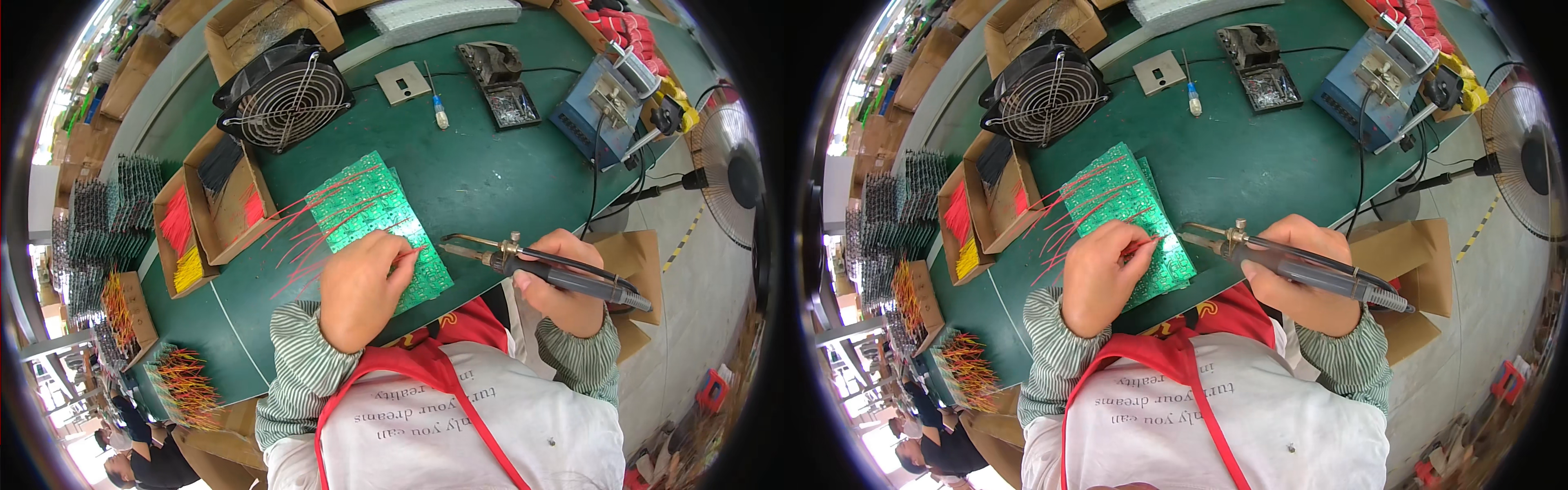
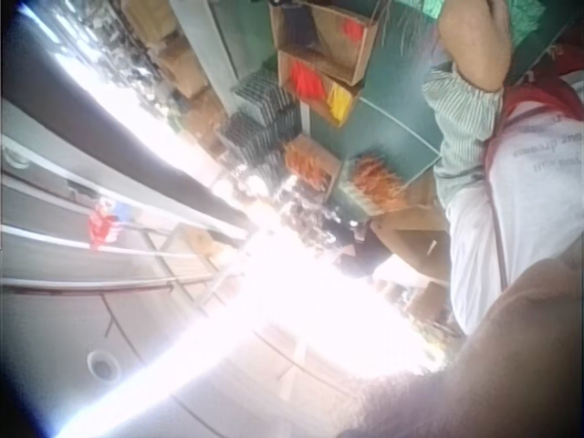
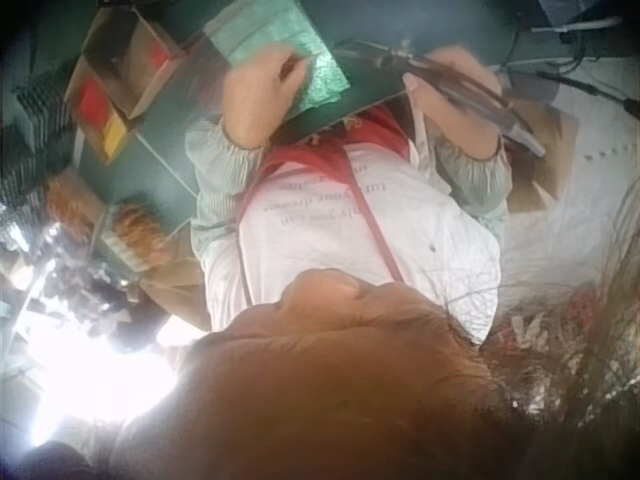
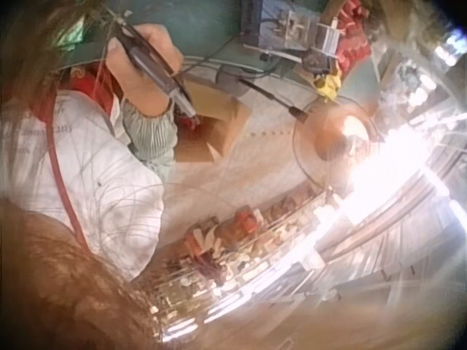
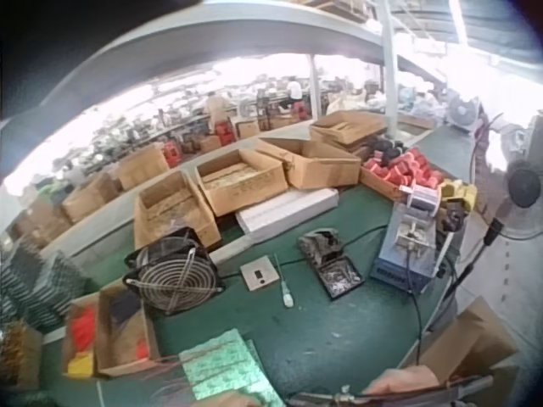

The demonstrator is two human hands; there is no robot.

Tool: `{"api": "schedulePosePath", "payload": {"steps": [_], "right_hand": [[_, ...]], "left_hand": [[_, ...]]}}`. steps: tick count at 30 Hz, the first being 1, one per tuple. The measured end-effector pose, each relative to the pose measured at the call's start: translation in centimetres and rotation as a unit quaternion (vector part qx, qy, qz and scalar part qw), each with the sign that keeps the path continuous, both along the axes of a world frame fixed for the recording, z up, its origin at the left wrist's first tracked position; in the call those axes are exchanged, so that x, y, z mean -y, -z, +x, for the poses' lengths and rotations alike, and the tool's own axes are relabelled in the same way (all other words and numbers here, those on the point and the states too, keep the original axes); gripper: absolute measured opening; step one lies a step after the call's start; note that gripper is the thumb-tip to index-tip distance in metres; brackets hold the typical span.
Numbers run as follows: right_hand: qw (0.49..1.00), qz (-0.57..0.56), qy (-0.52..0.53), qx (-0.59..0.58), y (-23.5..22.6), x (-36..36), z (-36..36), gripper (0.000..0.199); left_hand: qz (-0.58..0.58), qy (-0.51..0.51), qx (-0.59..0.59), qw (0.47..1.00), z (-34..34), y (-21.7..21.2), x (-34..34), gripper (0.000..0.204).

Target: The person solders wires onto circuit boards using a soldering iron, positioning wires on the boards by hand and setting assembled circuit boards aside.

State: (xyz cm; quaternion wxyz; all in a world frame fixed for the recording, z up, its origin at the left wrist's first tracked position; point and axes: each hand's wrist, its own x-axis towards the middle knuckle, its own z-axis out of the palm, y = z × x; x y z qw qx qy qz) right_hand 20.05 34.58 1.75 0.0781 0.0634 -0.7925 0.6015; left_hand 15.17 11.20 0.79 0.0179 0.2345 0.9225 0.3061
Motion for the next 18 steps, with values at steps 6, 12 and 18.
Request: {"api": "schedulePosePath", "payload": {"steps": [6, 12, 18], "right_hand": [[1.000, 0.010, -0.018, 0.011, 0.14, -0.12, -0.30, 0.014], [1.000, 0.002, -0.024, 0.017, 0.31, 0.08, -0.61, 0.014], [0.999, 0.009, -0.024, 0.019, 0.45, 0.21, -0.77, 0.014]], "left_hand": [[0.037, -0.020, 0.019, 0.999, -0.30, 0.45, -0.34, 0.010], [0.027, -0.009, 0.038, 0.999, -0.33, 0.27, -0.15, 0.011], [0.038, -0.009, 0.043, 0.998, -0.41, 0.40, -0.10, 0.010]]}}
